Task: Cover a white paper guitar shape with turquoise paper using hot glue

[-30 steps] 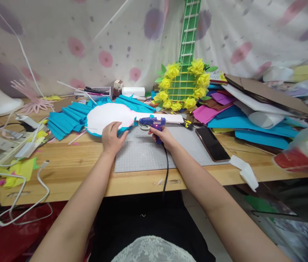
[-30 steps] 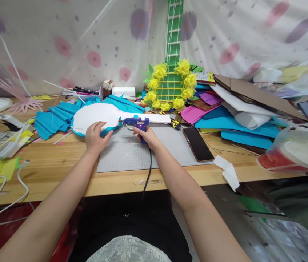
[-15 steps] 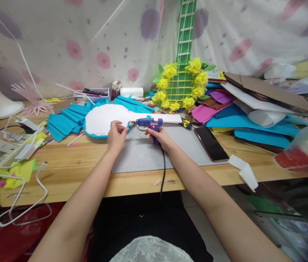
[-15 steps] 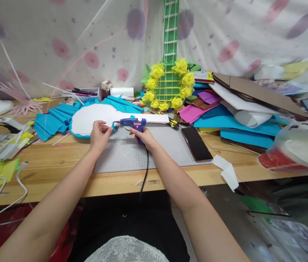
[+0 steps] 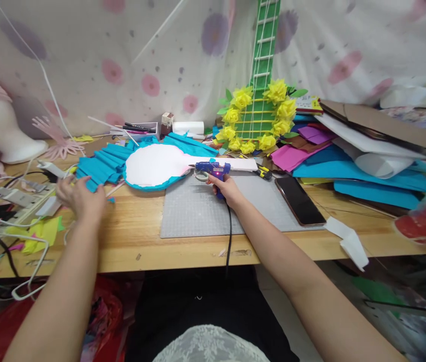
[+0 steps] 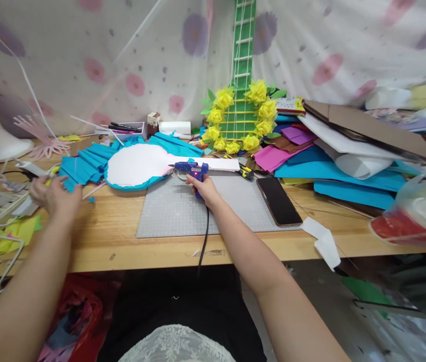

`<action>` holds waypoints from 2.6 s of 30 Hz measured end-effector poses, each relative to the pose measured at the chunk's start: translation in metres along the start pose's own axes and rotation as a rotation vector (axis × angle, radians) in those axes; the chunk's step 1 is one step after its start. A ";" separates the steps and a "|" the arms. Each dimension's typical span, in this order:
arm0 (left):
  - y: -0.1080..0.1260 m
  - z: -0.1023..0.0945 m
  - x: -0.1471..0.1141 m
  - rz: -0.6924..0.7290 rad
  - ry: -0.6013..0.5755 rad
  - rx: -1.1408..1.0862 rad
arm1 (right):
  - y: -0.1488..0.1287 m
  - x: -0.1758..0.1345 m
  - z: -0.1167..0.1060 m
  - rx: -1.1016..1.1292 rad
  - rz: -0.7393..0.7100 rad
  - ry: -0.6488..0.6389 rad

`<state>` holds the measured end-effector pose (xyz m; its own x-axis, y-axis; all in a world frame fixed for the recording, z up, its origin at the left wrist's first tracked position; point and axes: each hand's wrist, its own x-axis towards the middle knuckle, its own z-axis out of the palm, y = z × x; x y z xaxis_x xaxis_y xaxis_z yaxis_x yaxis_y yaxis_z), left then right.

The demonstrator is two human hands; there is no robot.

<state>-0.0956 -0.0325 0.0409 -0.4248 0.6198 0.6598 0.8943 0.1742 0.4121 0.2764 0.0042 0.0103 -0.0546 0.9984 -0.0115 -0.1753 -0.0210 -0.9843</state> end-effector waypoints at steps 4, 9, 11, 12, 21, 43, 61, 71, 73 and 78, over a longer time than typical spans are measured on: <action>0.063 0.032 -0.021 0.403 -0.139 -0.189 | 0.001 -0.001 0.001 -0.072 0.004 0.035; 0.100 0.063 -0.050 0.618 -0.387 -0.259 | 0.005 -0.002 0.003 -0.346 0.058 0.046; 0.096 0.068 -0.057 0.594 -0.398 -0.246 | 0.007 -0.002 0.004 -0.414 0.070 0.055; 0.093 0.070 -0.059 0.585 -0.399 -0.246 | 0.007 -0.002 0.004 -0.429 0.072 0.058; 0.086 0.070 -0.059 0.547 -0.424 -0.288 | 0.005 -0.006 0.016 -0.538 0.050 0.106; 0.084 0.072 -0.059 0.473 -0.419 -0.383 | 0.009 0.002 0.020 -0.488 0.074 0.060; 0.084 0.072 -0.059 0.464 -0.420 -0.391 | 0.008 0.003 0.022 -0.511 0.061 0.057; 0.084 0.072 -0.058 0.466 -0.415 -0.391 | 0.005 0.002 0.023 -0.525 0.076 0.079; 0.084 0.072 -0.058 0.463 -0.420 -0.386 | 0.006 0.002 0.022 -0.538 0.076 0.090; 0.083 0.072 -0.058 0.481 -0.406 -0.377 | 0.009 0.003 0.020 -0.550 0.065 0.115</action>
<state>0.0133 0.0009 -0.0087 0.1534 0.8087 0.5679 0.8286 -0.4184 0.3720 0.2551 0.0063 0.0052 0.0646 0.9958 -0.0644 0.3646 -0.0836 -0.9274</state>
